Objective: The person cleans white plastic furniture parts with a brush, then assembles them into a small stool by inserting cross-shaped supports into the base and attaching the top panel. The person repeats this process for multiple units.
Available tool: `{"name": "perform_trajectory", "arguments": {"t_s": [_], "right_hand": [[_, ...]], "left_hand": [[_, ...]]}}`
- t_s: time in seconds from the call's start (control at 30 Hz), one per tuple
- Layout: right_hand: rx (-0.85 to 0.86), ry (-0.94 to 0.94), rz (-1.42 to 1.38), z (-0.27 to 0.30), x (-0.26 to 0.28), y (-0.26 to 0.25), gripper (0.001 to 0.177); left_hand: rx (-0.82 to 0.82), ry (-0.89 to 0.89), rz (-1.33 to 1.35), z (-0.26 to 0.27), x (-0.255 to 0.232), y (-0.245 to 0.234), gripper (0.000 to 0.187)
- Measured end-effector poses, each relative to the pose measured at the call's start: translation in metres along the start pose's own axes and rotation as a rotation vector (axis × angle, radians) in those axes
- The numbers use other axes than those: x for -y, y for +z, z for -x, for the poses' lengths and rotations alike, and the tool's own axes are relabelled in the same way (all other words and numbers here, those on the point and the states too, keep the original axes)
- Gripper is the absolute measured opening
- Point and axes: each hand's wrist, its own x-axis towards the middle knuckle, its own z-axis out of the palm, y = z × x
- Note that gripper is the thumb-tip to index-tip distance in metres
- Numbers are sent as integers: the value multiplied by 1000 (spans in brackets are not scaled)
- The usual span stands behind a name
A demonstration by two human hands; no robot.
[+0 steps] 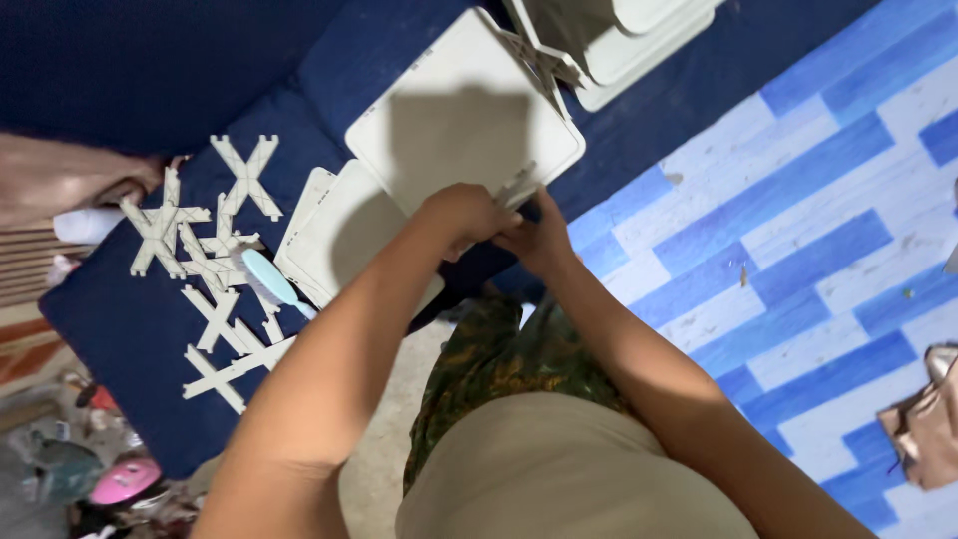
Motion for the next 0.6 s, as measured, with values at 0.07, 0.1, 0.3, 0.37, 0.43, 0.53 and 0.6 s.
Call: {"name": "perform_trajectory", "arguments": {"t_s": [0.07, 0.1, 0.3, 0.37, 0.43, 0.53, 0.6], "right_hand": [[226, 5, -106, 7, -4, 8, 72], [340, 3, -158, 10, -5, 11, 77], [49, -236, 76, 11, -1, 26, 59], [26, -241, 65, 8, -2, 24, 52], [33, -259, 47, 6, -3, 20, 47], [61, -291, 28, 2, -6, 16, 45], [33, -298, 35, 0, -7, 16, 44]], "left_hand": [[68, -79, 121, 1, -2, 0, 64], [71, -71, 63, 1, -5, 1, 60], [11, -55, -31, 3, -10, 6, 30], [-27, -24, -23, 4, -9, 12, 27], [-36, -24, 62, 4, -8, 17, 25], [-43, -23, 48, 1, -7, 22, 28], [-52, -12, 2, -2, -7, 23, 30]]}}
